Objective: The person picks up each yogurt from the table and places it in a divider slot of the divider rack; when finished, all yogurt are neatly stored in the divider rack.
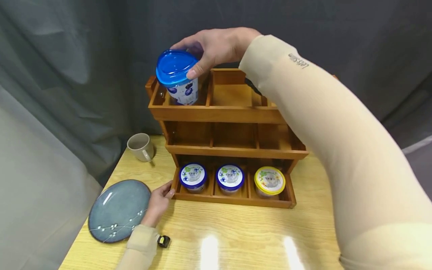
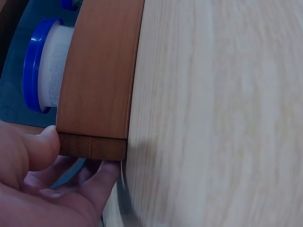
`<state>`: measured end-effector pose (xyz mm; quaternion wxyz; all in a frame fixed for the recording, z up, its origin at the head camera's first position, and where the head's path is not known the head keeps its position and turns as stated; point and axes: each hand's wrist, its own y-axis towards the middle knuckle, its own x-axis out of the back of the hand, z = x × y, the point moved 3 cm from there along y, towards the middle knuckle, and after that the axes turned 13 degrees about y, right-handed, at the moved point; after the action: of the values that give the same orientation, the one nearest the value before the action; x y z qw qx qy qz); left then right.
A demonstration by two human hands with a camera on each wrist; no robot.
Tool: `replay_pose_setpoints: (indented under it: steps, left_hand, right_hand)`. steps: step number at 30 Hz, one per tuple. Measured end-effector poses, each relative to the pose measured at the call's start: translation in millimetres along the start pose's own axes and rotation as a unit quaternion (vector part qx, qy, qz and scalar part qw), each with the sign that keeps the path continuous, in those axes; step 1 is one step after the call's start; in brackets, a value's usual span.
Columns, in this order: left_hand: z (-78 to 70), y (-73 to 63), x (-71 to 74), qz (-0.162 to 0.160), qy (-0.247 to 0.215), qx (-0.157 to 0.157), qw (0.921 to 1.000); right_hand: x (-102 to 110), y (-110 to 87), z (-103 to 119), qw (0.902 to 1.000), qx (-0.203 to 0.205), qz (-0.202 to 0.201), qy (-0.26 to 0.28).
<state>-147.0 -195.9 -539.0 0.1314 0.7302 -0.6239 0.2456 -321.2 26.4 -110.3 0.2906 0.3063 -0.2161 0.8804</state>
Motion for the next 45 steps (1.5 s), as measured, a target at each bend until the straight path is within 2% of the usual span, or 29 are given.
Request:
replay_pose_setpoints:
  steps: [8,12,15,20,23,28,30,35,40,45]
  left_hand:
    - [1.0,0.7,1.1,-0.002,0.006,0.0,1.0]
    - [3.1,-0.2,-2.1,0.002,0.005,0.008,0.9999]
    - [3.2,-1.1,-3.9,0.008,0.007,0.008,0.9999]
    - [1.4,-1.0,-1.6,0.007,0.013,-0.002,0.9999]
    - [0.5,-0.3,0.6,0.003,0.01,-0.002,0.9999]
    - [-0.1,1.7,1.7,-0.002,0.016,-0.006,0.9999]
    - [-0.4,2.1,1.3,-0.003,0.02,-0.01,0.9997]
    - [-0.8,3.5,-0.9,-0.006,0.024,-0.011,0.9996]
    - [-1.9,6.9,-4.1,-0.005,0.029,-0.021,0.9994]
    - [1.0,9.7,-7.2,0.01,0.028,-0.01,0.9995]
  right_hand:
    - [6,6.7,10,0.9981,-0.015,0.054,-0.023]
    - [7,6.5,12,0.9966,-0.038,0.064,-0.035]
    - [8,1.2,14,0.9969,-0.048,0.054,-0.033]
    - [2,-10.2,24,0.9981,-0.044,0.0,-0.043]
    - [-9,-10.7,32,0.9951,-0.045,-0.031,-0.083]
    - [-23,-2.5,40,0.982,-0.041,-0.064,-0.173]
    - [-24,-0.2,41,0.9787,-0.04,-0.067,-0.19]
    - [-22,0.2,40,0.9789,-0.04,-0.055,-0.193]
    - [-19,-5.2,36,0.9825,-0.049,-0.044,-0.174]
    - [-19,-8.5,33,0.9851,-0.065,-0.037,-0.155]
